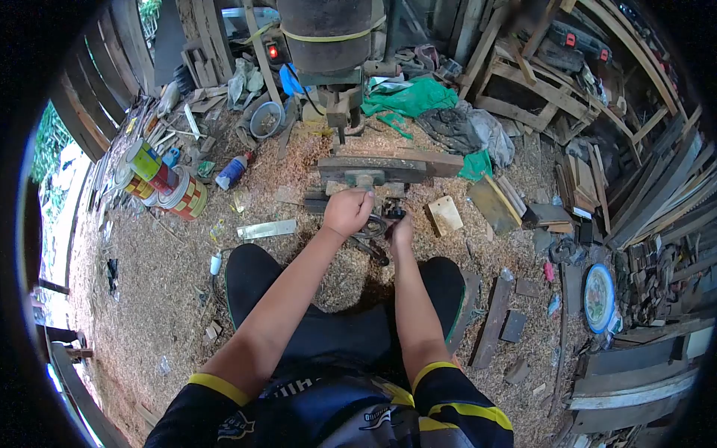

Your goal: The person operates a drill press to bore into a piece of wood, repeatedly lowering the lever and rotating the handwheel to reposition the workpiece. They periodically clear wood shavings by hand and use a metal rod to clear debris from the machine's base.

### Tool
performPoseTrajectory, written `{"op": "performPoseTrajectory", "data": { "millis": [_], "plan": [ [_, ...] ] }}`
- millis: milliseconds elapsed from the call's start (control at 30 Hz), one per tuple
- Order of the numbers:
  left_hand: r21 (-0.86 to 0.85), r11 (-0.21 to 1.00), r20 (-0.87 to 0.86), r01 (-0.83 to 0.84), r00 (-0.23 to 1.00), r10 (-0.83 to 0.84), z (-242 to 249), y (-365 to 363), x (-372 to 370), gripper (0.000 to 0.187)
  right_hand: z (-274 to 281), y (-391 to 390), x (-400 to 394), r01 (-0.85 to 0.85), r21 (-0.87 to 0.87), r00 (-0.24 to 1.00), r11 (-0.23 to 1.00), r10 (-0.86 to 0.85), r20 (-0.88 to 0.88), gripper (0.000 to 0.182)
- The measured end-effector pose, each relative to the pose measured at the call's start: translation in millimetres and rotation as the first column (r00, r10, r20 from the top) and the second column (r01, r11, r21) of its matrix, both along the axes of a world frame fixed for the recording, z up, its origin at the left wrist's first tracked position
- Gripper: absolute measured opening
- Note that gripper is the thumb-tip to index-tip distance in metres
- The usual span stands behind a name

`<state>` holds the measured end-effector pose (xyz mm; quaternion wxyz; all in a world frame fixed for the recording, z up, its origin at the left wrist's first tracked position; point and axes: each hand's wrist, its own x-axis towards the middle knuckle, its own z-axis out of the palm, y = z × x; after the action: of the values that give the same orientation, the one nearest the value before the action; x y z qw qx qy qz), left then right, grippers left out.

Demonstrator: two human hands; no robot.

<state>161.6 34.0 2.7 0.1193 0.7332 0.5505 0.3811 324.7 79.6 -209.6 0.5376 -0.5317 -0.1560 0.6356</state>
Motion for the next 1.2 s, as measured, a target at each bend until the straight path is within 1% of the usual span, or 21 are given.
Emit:
{"op": "performPoseTrajectory", "data": {
  "millis": [67, 100, 167, 200, 267, 300, 400, 467, 600, 667, 700, 767, 800, 867, 900, 967, 1000, 1067, 1100, 1167, 1200],
  "plan": [
    [0.028, 1.000, -0.009, 0.001, 1.000, 0.000, -2, 1, -1, 0.037, 25, -8, 2, -0.120, -0.063, 0.992, 0.991, 0.122, 0.035, 0.064],
    [0.027, 1.000, -0.009, -0.002, 1.000, 0.002, -2, 1, -1, 0.037, 40, -13, -2, -0.122, -0.064, 0.992, 0.990, 0.124, 0.035, 0.064],
    [0.020, 1.000, -0.010, -0.004, 1.000, 0.004, 1, 0, 0, 0.037, 63, -25, -14, 0.150, -0.013, 0.989, 0.989, -0.150, 0.002, 0.063],
    [0.020, 1.000, -0.010, -0.004, 1.000, 0.004, 0, 0, -1, 0.037, 59, -24, -17, 0.150, -0.013, 0.989, 0.989, -0.150, 0.002, 0.063],
    [0.026, 1.000, -0.022, 0.006, 1.000, -0.005, -1, 1, -1, 0.036, 50, -21, -20, 0.164, 0.193, 0.926, 0.967, -0.219, 0.307, 0.063],
    [0.027, 1.000, -0.022, 0.007, 1.000, -0.007, -2, 2, 0, 0.036, 55, -22, -20, 0.166, 0.194, 0.926, 0.967, -0.220, 0.306, 0.063],
    [0.018, 1.000, -0.021, 0.006, 1.000, -0.006, -4, 2, -1, 0.036, 68, -26, -22, 0.091, 0.151, 0.945, 0.984, -0.134, 0.299, 0.058],
    [0.015, 1.000, -0.016, 0.017, 1.000, -0.016, -5, 3, -2, 0.036, 76, -26, -24, 0.144, 0.032, 0.986, 0.989, -0.146, 0.077, 0.056],
    [0.013, 1.000, -0.015, 0.020, 1.000, -0.020, -5, 3, -1, 0.036, 60, -25, -22, 0.115, 0.085, 0.990, 0.990, -0.121, 0.078, 0.059],
    [-0.004, 1.000, -0.022, 0.002, 1.000, -0.002, -7, 4, -1, 0.037, 61, -26, -24, 0.040, 0.046, 0.928, 0.998, -0.054, 0.368, 0.066],
    [-0.003, 1.000, -0.022, 0.001, 1.000, -0.001, -6, 3, -2, 0.037, 68, -27, -24, 0.040, 0.046, 0.928, 0.998, -0.054, 0.368, 0.066],
    [0.002, 1.000, -0.020, 0.007, 1.000, -0.007, -2, 1, -2, 0.037, 90, -31, -21, -0.016, -0.048, 0.960, 0.999, 0.029, 0.277, 0.066],
    [0.002, 1.000, -0.019, 0.006, 1.000, -0.006, -3, 2, -1, 0.037, 85, -30, -19, -0.017, -0.047, 0.960, 0.999, 0.029, 0.278, 0.066],
    [0.012, 1.000, -0.022, 0.000, 1.000, 0.001, -5, 2, -1, 0.036, 76, -29, -18, -0.058, 0.009, 0.994, 0.998, 0.057, 0.094, 0.065],
    [0.011, 1.000, -0.022, -0.002, 1.000, 0.002, -4, 2, -1, 0.036, 66, -24, -21, -0.060, 0.008, 0.994, 0.998, 0.059, 0.094, 0.065],
    [0.031, 0.999, -0.038, -0.009, 0.999, 0.010, -4, 2, -1, 0.040, 50, -15, -31, 0.280, 0.062, 0.955, 0.958, -0.285, 0.085, 0.067],
    [0.029, 1.000, -0.039, -0.009, 0.999, 0.010, -4, 2, -1, 0.040, 55, -19, -33, 0.281, 0.060, 0.955, 0.958, -0.286, 0.085, 0.067],
    [0.038, 0.999, -0.017, -0.006, 1.000, 0.007, -5, 3, 0, 0.040, 70, -28, -34, 0.262, 0.197, 0.895, 0.945, -0.314, 0.316, 0.065],
    [0.039, 0.999, -0.017, -0.005, 1.000, 0.006, -6, 3, 0, 0.040, 69, -28, -30, 0.263, 0.197, 0.895, 0.944, -0.315, 0.316, 0.065],
    [0.046, 0.999, -0.011, -0.005, 1.000, 0.005, -7, 3, 0, 0.040, 67, -29, -20, 0.095, 0.098, 0.973, 0.991, -0.113, 0.199, 0.061],
    [0.045, 0.999, -0.012, -0.005, 1.000, 0.006, -7, 2, -1, 0.040, 64, -29, -18, 0.094, 0.097, 0.974, 0.991, -0.112, 0.198, 0.061]
  ]
}}
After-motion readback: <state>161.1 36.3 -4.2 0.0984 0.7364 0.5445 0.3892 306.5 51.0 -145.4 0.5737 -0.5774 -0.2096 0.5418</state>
